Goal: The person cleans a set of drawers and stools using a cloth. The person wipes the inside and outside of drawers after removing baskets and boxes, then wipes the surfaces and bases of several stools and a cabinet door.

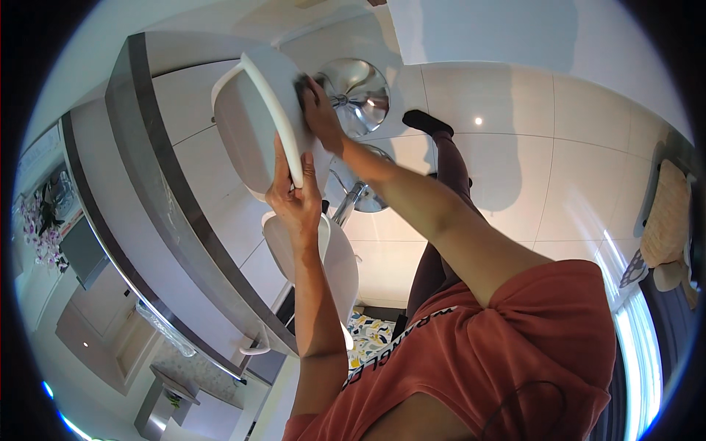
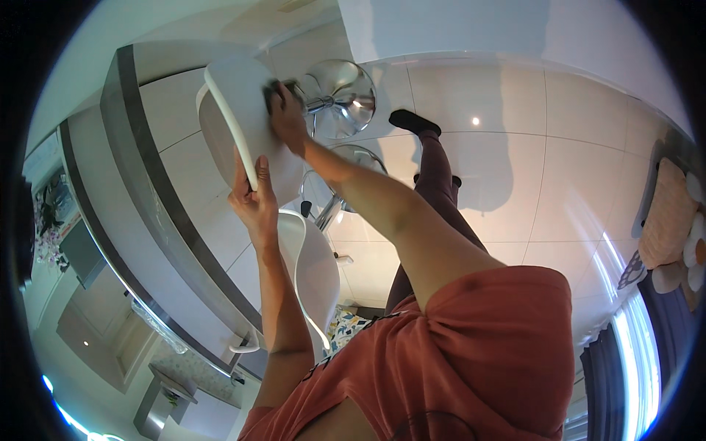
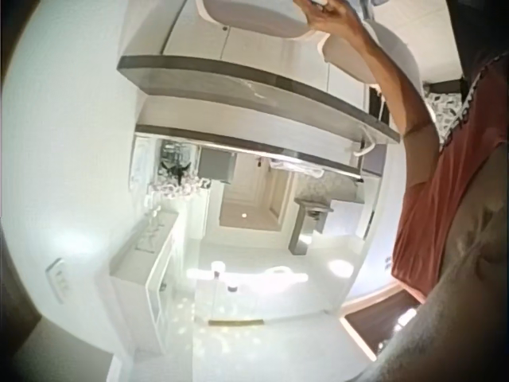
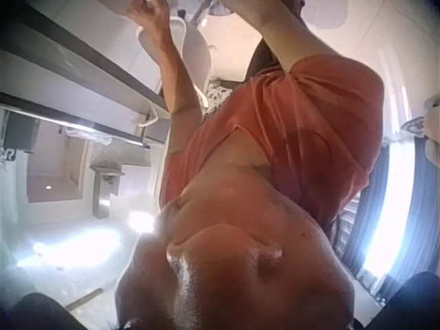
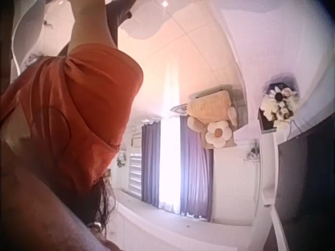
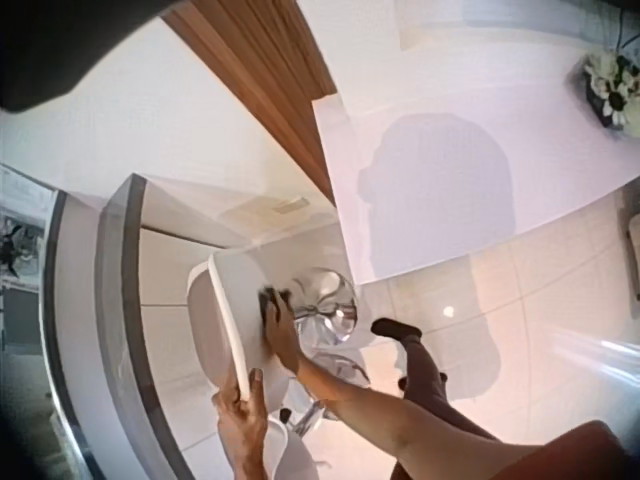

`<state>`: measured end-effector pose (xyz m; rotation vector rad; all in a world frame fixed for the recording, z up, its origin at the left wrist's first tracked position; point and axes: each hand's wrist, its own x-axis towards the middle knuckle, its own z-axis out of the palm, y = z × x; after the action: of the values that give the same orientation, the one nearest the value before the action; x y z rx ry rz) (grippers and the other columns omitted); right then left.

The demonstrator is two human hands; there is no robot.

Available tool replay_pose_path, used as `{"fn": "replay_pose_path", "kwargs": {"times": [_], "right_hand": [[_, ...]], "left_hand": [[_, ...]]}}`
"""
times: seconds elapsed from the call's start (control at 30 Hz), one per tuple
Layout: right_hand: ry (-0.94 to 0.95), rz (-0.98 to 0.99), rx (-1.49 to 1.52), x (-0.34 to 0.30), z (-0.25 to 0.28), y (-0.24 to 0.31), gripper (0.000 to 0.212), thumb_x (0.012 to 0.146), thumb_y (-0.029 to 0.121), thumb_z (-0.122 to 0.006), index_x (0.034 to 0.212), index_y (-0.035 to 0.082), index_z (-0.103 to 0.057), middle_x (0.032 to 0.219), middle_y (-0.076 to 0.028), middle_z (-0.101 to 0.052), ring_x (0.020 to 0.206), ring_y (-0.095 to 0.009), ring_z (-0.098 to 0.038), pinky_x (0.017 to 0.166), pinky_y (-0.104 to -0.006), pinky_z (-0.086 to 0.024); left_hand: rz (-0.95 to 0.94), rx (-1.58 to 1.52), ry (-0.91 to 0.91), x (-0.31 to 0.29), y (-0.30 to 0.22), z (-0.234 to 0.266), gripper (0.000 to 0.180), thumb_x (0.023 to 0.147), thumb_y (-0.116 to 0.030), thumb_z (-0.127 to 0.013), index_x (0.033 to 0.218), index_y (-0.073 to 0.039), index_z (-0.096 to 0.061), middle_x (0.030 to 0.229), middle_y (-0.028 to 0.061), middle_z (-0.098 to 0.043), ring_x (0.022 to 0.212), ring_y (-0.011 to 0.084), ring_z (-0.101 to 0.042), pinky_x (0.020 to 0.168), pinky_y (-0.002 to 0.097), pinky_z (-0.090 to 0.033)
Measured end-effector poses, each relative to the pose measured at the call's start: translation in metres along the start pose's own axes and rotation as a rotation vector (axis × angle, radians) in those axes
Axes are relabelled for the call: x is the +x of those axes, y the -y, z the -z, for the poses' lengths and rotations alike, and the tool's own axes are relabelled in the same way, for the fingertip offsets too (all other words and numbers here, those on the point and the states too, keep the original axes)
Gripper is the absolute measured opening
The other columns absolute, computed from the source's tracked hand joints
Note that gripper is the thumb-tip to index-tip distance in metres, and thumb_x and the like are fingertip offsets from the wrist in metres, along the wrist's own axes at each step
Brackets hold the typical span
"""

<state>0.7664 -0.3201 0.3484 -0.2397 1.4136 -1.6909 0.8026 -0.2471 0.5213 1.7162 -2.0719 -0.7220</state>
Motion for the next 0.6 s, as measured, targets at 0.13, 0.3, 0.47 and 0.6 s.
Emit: {"fn": "replay_pose_path", "kwargs": {"times": [0.13, 0.3, 0.47, 0.6], "right_hand": [[0.049, -0.233, 0.009, -0.104, 0.01, 0.002, 0.056, 0.094, 0.032, -0.039, 0.138, 0.0, -0.025, 0.124, -0.022, -0.045, 0.117, -0.031, -0.043, 0.099, -0.0354, -0.033], [0.173, -0.672, 0.714, -0.157, 0.017, 0.099, 0.029, 0.095, 0.032, -0.045, 0.111, 0.008, -0.048, 0.095, 0.0, -0.054, 0.085, -0.008, -0.053, 0.073, -0.0246, -0.045], [0.243, -0.451, 0.734, -0.133, 0.042, 0.121, 0.025, 0.095, 0.025, -0.045, 0.108, 0.005, -0.053, 0.103, -0.001, -0.057, 0.096, -0.012, -0.054, 0.086, -0.027, -0.042], [0.367, -0.403, 0.427, -0.163, 0.062, 0.12, 0.038, 0.096, 0.028, -0.041, 0.12, 0.0, -0.048, 0.115, -0.009, -0.055, 0.108, -0.018, -0.053, 0.094, -0.0336, -0.041]], "left_hand": [[-0.111, -0.091, 0.011, -0.001, 0.013, -0.003, 0.048, 0.083, -0.014, -0.064, 0.127, -0.002, -0.049, 0.106, 0.0169, -0.064, 0.078, 0.0116, -0.061, 0.067, 0.0246, -0.048], [-0.152, -0.316, -0.048, -0.012, 0.032, 0.01, 0.06, 0.072, -0.022, -0.075, 0.122, 0.002, -0.052, 0.111, 0.0184, -0.061, 0.097, 0.0203, -0.062, 0.082, 0.0293, -0.047], [-0.069, -0.382, -0.151, -0.027, 0.022, 0.004, 0.036, 0.085, -0.025, -0.059, 0.111, -0.001, -0.06, 0.105, 0.0195, -0.062, 0.093, 0.0342, -0.062, 0.079, 0.0371, -0.049], [-0.127, -0.17, -0.307, -0.088, 0.045, 0.017, 0.036, 0.087, -0.02, -0.058, 0.12, -0.006, -0.054, 0.114, 0.0184, -0.057, 0.11, 0.0365, -0.051, 0.092, 0.0429, -0.04]]}}
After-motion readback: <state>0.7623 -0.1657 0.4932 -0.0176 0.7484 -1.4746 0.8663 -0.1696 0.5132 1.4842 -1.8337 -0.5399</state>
